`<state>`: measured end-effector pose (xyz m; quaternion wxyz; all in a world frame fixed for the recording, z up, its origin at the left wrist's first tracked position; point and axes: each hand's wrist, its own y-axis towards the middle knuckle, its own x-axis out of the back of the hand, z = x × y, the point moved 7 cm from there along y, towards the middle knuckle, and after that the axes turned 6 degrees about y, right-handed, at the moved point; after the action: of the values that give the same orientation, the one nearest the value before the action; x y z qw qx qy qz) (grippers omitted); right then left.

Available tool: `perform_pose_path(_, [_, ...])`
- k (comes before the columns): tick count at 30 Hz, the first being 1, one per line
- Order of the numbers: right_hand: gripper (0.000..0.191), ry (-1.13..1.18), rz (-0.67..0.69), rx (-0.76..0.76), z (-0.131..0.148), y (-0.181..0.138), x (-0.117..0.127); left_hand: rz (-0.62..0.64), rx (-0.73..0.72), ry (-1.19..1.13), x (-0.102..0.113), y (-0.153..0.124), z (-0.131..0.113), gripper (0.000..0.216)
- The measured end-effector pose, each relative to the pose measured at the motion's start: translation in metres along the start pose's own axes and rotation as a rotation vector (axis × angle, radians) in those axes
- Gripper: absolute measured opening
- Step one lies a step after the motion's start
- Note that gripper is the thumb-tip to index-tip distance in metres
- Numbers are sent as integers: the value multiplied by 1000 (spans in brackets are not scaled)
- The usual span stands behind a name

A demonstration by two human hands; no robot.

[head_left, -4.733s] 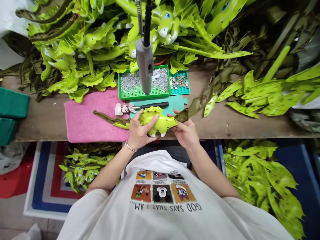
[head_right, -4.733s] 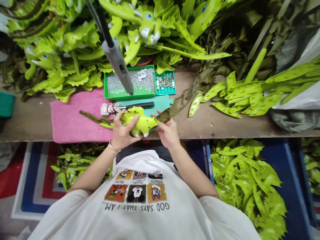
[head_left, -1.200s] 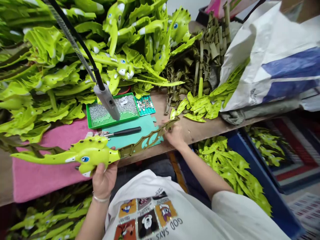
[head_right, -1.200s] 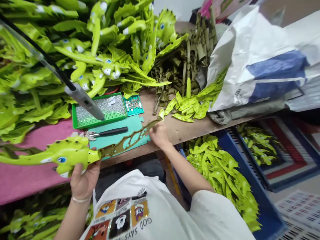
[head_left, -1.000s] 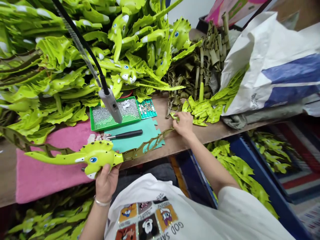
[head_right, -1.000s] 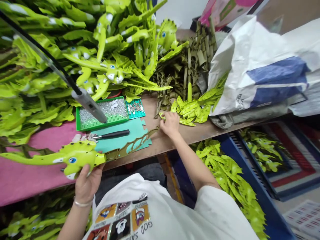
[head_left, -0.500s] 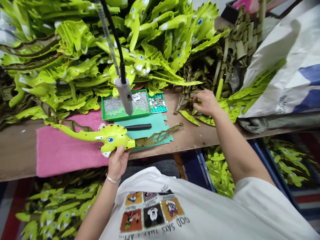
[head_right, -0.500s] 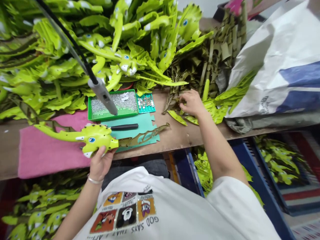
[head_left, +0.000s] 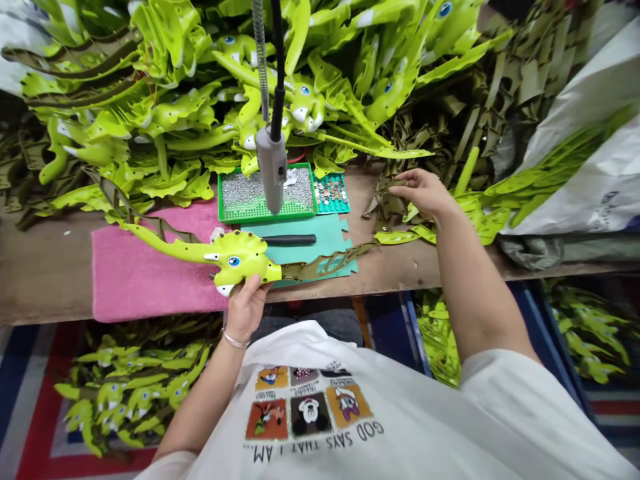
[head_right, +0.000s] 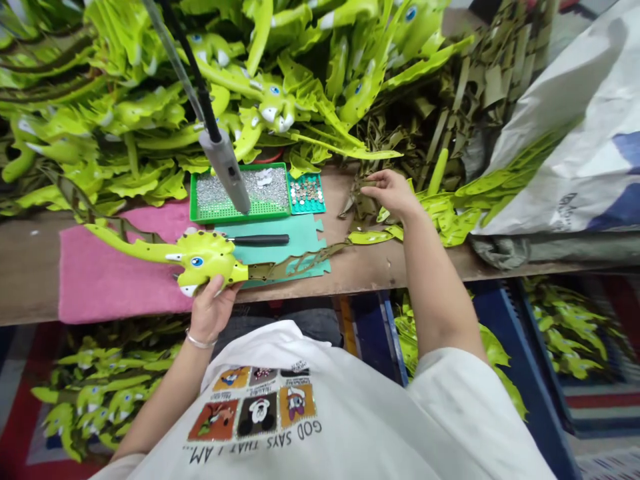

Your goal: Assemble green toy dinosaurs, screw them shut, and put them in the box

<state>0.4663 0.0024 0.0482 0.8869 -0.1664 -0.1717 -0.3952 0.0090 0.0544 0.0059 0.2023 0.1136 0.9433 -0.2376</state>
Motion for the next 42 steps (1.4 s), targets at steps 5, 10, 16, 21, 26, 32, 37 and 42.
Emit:
perform_pose_path(5, [14, 121, -192, -11, 4, -11, 26, 1, 27, -14, -3, 0, 4, 55])
perform_pose_path(10, [33, 348, -4, 289, 48, -82, -20, 6, 59, -9, -11, 1, 11, 61])
perform_pose_path(16, [41, 225, 732, 373, 79, -192, -153, 7, 67, -7, -18, -2, 13, 60])
perform_pose_path(21, [18, 39, 697, 698, 88, -210, -176, 3, 57, -26, -13, -3, 8, 61])
perform_pose_path(26, [22, -53, 594, 881, 87, -219, -178, 17, 67, -55, -11, -3, 6, 53])
perform_pose_path(32, [53, -20, 588, 666, 78, -206, -176, 2, 99, -34, -7, -4, 7, 56])
perform_pose_path(37, [55, -80, 777, 703, 84, -215, -184, 6, 79, -25, -8, -3, 6, 56])
perform_pose_path(42, [55, -479, 709, 877, 86, -228, -196, 29, 92, 2, -10, -4, 7, 55])
